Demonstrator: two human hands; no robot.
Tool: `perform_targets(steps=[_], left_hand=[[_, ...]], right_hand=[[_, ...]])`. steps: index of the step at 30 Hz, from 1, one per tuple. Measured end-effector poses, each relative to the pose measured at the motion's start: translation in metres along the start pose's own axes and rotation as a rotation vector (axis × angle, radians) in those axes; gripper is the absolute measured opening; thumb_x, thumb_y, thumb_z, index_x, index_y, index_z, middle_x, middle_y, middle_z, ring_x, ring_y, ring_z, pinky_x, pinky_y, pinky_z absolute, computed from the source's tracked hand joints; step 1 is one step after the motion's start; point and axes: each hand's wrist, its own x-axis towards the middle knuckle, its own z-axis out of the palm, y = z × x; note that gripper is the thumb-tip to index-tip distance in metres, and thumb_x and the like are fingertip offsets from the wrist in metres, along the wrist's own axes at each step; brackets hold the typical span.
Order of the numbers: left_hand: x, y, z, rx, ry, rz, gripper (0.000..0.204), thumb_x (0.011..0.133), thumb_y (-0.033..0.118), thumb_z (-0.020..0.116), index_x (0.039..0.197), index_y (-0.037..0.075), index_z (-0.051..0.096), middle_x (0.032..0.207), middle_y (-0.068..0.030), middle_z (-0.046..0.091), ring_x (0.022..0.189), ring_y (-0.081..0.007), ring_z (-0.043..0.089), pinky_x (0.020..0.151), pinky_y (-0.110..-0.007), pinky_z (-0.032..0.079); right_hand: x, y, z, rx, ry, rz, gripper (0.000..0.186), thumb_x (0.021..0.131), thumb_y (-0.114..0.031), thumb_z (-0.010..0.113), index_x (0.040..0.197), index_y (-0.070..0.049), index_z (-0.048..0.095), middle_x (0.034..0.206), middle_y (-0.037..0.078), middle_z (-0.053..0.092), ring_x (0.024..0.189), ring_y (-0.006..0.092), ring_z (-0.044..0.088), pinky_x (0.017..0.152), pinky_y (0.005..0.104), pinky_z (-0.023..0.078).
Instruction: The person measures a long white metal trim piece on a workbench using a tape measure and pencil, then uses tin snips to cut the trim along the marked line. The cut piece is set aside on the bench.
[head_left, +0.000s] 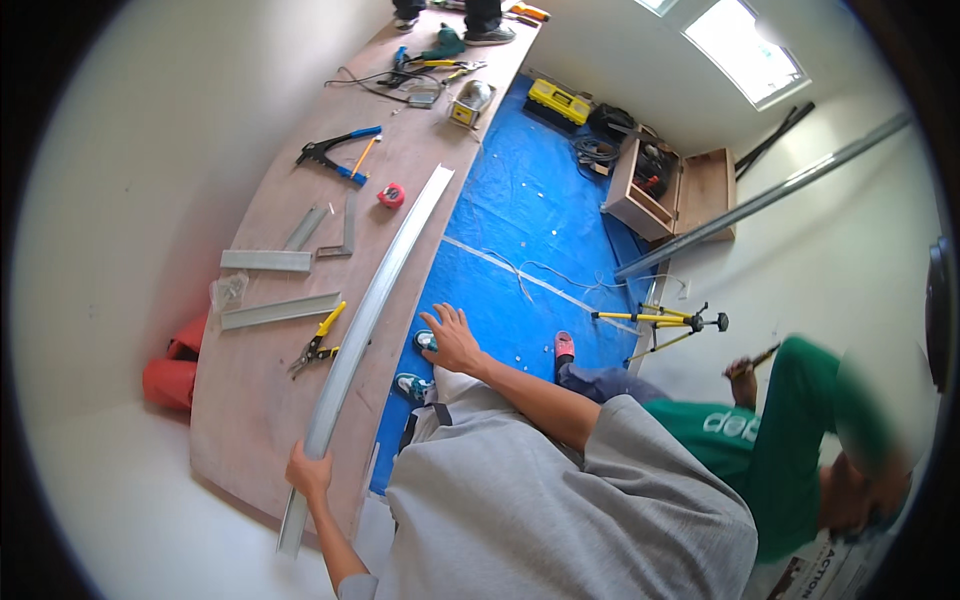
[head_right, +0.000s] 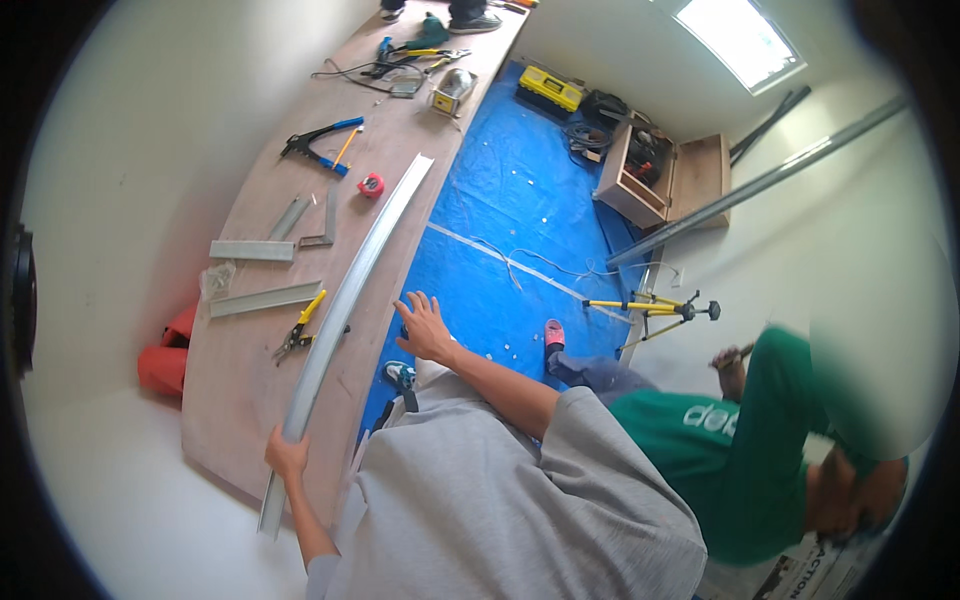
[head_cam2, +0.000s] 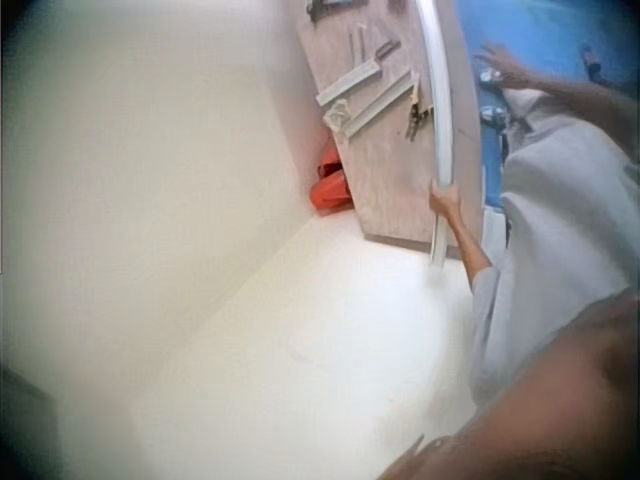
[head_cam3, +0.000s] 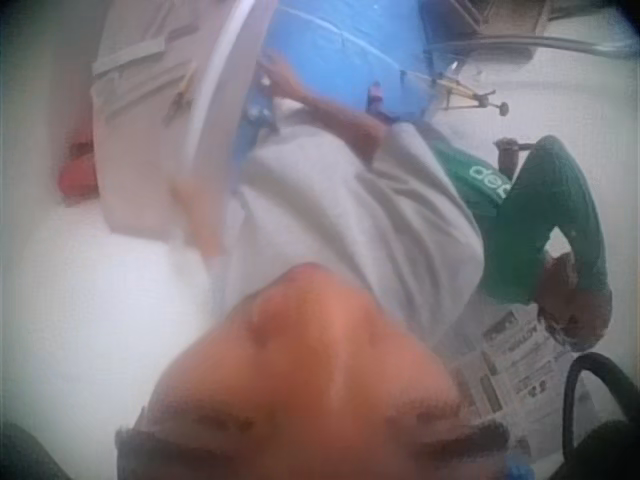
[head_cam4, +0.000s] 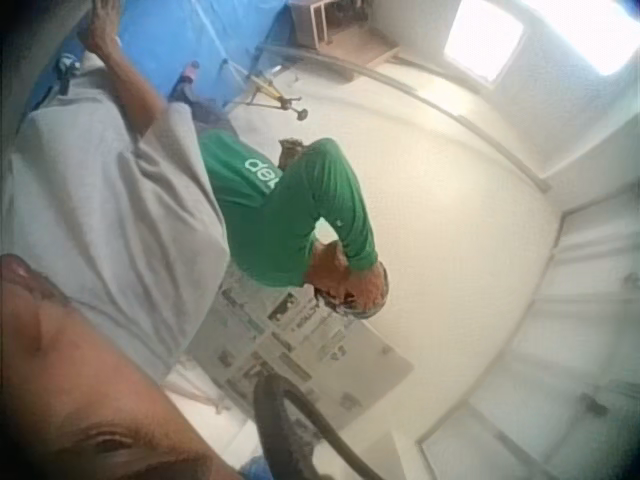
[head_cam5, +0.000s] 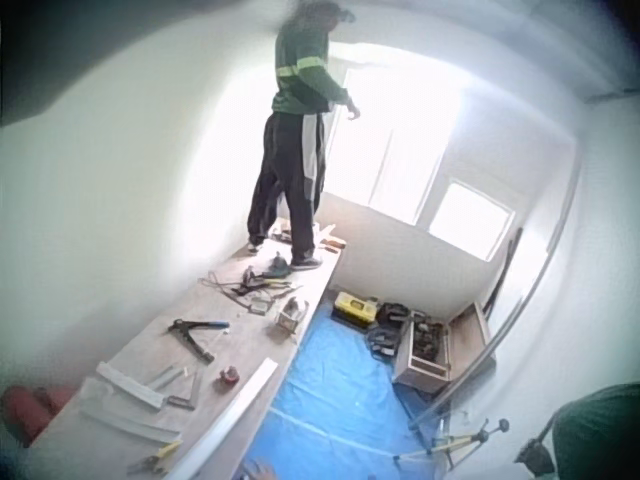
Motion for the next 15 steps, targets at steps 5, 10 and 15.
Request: perform_targets(steps=[5,10,15], left_hand=[[-0.008,0.034,-0.073,0.129,0.006,0.033,0.042,0.062,0.019,0.083,0.099,0.006,0.070,0.097,-0.0175,0.073,0.089,-0.0425,0.069,0.077,-0.053,0.053],[-0.020,0.064,-0.133,0.134,0.089,0.204,0.036,0.060,0.015,0.080,0.091,0.005,0.067,0.090,-0.0162,0.068,0.087,-0.0423,0.066,0.075,-0.053,0.050],[-0.033,0.087,-0.156,0.147,0.082,0.272,0.033,0.059,0.015,0.079,0.089,0.006,0.067,0.088,-0.0160,0.066,0.084,-0.0428,0.064,0.074,-0.052,0.049]], right_hand=[[0.004,-0.026,-0.052,-0.011,0.160,-0.366,0.112,0.071,-0.046,0.088,0.162,-0.016,0.029,0.164,0.025,0.027,0.156,0.0445,0.017,0.125,0.0658,0.010],[0.039,-0.069,-0.093,-0.176,0.145,-0.699,0.115,0.067,-0.045,0.091,0.161,-0.016,0.032,0.162,0.022,0.033,0.155,0.0400,0.023,0.126,0.0666,0.008],[0.060,-0.063,-0.095,-0.261,-0.073,-0.839,0.064,0.065,-0.038,0.089,0.116,-0.011,0.063,0.106,0.010,0.068,0.111,0.0321,0.065,0.106,0.0566,0.042]])
